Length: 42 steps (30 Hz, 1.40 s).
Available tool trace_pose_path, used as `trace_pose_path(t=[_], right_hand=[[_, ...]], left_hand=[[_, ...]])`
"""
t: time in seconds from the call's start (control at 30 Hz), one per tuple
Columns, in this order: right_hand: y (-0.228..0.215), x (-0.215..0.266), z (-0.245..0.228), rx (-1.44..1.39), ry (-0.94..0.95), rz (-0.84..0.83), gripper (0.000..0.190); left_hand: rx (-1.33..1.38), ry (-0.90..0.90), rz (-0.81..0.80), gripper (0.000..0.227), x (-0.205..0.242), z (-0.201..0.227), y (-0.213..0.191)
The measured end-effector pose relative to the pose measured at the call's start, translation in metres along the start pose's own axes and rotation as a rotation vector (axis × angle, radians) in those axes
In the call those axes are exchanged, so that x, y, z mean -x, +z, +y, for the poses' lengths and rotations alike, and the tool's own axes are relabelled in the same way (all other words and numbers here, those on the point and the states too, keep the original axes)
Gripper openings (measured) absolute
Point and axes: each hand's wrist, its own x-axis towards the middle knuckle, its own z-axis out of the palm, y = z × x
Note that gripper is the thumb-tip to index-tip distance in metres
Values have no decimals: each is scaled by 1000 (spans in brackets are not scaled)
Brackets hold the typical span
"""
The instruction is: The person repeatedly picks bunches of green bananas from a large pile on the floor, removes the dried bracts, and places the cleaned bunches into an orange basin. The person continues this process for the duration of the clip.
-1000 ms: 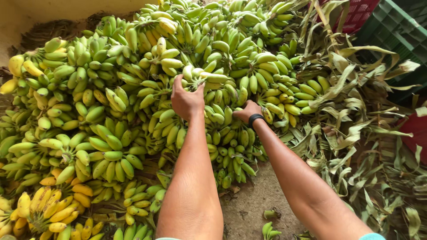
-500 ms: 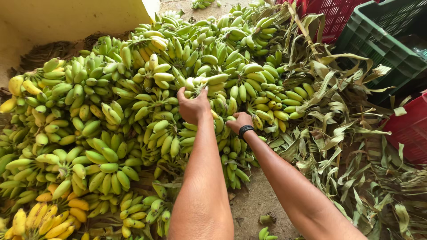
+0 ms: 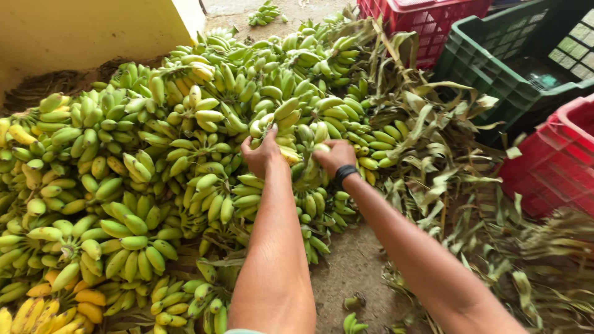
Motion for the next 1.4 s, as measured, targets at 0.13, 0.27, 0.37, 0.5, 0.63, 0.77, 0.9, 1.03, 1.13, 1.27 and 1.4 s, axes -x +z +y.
trace_pose_path(t=[0.13,0.27,0.37,0.5,0.63,0.77,0.9,1.03,1.13,1.27,1.4], right_hand=[[-57,-1,-26,-69,74,-103,41],[-112,-5,-42,-19,-29,-42,40],[-157,-7,-40,0,-64,18,40],[-222,-6,-25,78,-73,100,39],[-298,-6,-8,179,-8,156,38],[-365,2,9,295,79,173,40],[-441,29,41,351,70,139,36],[-507,72,77,274,182,169,38],[-561,125,115,241,314,239,41],[-633,195,153,503,24,198,34],[-687,264,177,263,593,417,40]], left_hand=[[138,-3,-90,72,0,-9,15],[250,24,-214,72,7,-9,29],[305,44,-341,70,35,-5,50],[-18,121,-370,66,95,-6,78],[10,84,-452,68,172,-20,114],[-33,86,-546,68,240,-31,137],[-78,115,-673,67,308,-33,151],[-53,115,-938,67,376,-36,155],[-108,198,-1101,67,432,-57,146],[-148,311,-1283,70,505,-80,132],[-73,324,-1504,76,587,-106,120]])
